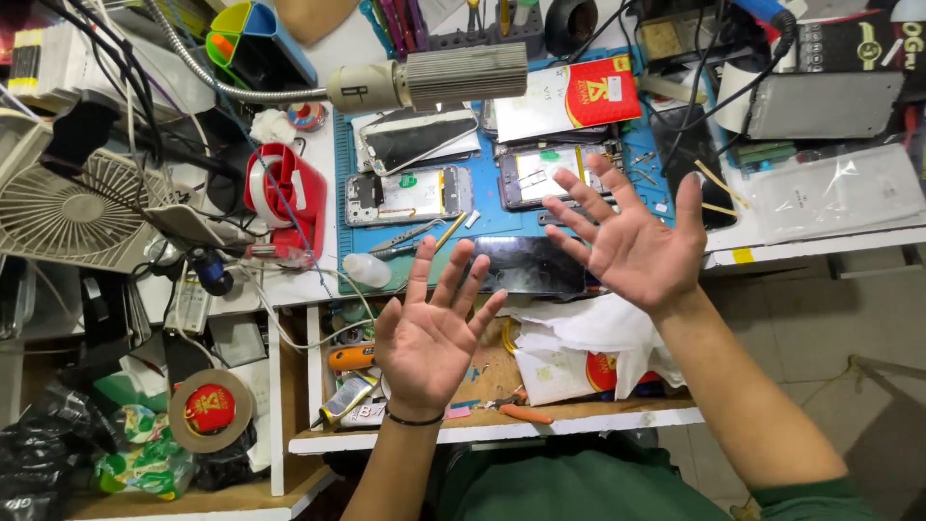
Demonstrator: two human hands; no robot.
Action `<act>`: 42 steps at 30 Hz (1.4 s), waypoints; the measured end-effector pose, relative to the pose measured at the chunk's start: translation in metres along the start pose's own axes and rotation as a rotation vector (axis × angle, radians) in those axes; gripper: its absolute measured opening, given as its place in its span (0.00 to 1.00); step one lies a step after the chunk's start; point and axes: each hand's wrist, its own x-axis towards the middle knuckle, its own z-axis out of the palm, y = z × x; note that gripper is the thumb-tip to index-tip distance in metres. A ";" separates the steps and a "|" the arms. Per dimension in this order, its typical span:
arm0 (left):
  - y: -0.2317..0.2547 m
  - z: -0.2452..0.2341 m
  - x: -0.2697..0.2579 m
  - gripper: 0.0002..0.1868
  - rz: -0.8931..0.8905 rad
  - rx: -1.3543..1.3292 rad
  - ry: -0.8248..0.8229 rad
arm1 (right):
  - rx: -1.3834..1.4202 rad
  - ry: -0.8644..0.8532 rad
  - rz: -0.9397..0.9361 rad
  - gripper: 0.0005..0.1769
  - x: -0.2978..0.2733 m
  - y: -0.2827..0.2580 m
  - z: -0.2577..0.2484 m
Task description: Installing a new screen on a mobile phone by applying adhesive and pressing the screen into place.
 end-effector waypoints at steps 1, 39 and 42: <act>-0.001 0.002 0.003 0.46 -0.005 -0.001 -0.026 | 0.204 -0.025 -0.026 0.49 -0.004 0.002 -0.006; -0.093 0.005 -0.045 0.28 0.390 1.190 -0.331 | -0.344 0.557 -0.513 0.40 -0.189 0.132 -0.035; -0.098 0.004 -0.046 0.15 0.572 1.448 -0.459 | -0.246 0.442 -0.395 0.41 -0.215 0.133 -0.049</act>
